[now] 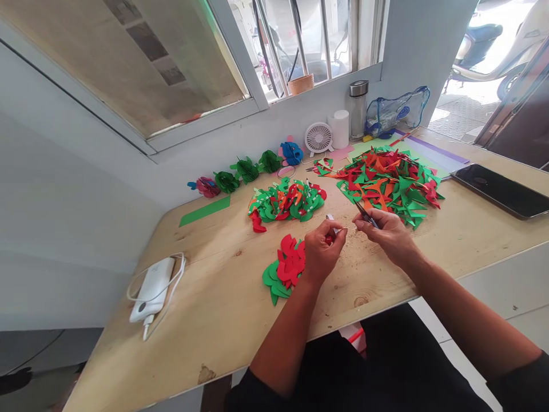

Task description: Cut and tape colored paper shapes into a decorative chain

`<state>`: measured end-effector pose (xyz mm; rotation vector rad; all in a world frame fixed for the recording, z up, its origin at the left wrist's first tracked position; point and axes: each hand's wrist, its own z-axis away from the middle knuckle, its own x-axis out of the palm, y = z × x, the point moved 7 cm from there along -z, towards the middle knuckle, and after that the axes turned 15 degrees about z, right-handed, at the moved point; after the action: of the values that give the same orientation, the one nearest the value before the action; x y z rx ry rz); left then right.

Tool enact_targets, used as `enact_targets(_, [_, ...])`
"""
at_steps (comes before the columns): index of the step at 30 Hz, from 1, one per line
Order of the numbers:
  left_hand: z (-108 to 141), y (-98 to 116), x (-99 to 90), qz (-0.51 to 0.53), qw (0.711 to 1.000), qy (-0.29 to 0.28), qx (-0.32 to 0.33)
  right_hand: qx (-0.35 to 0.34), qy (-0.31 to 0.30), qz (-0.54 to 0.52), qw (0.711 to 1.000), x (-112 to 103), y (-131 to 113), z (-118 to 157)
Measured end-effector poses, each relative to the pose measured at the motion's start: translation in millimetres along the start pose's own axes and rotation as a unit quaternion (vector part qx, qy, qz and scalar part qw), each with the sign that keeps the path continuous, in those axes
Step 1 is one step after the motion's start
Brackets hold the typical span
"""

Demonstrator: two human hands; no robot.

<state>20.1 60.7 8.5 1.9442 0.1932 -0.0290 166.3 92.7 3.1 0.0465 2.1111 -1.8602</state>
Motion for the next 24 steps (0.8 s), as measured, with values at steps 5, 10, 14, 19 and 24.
enact_targets(5, [0.4,-1.8,-2.8,0.036,0.998,0.018,-0.039,-0.034,-0.022,0.053,0.998,4.5,-4.3,0.5])
enact_targets(10, [-0.1,-2.2,-4.2,0.060,0.995,0.040,-0.064,-0.060,-0.022,0.094,0.993,5.1,-6.2,2.1])
enact_targets(14, [-0.5,-2.8,-5.4,0.065,0.994,0.050,-0.069,-0.069,-0.011,0.110,0.991,3.6,-7.0,3.2])
enact_targets(19, [-0.2,-2.7,-5.2,0.068,0.994,0.050,-0.064,-0.079,-0.005,0.114,0.990,4.0,-8.4,3.6])
enact_targets(24, [0.1,-2.2,-4.7,0.071,0.994,0.049,-0.063,-0.071,-0.009,0.113,0.991,3.1,-11.1,3.9])
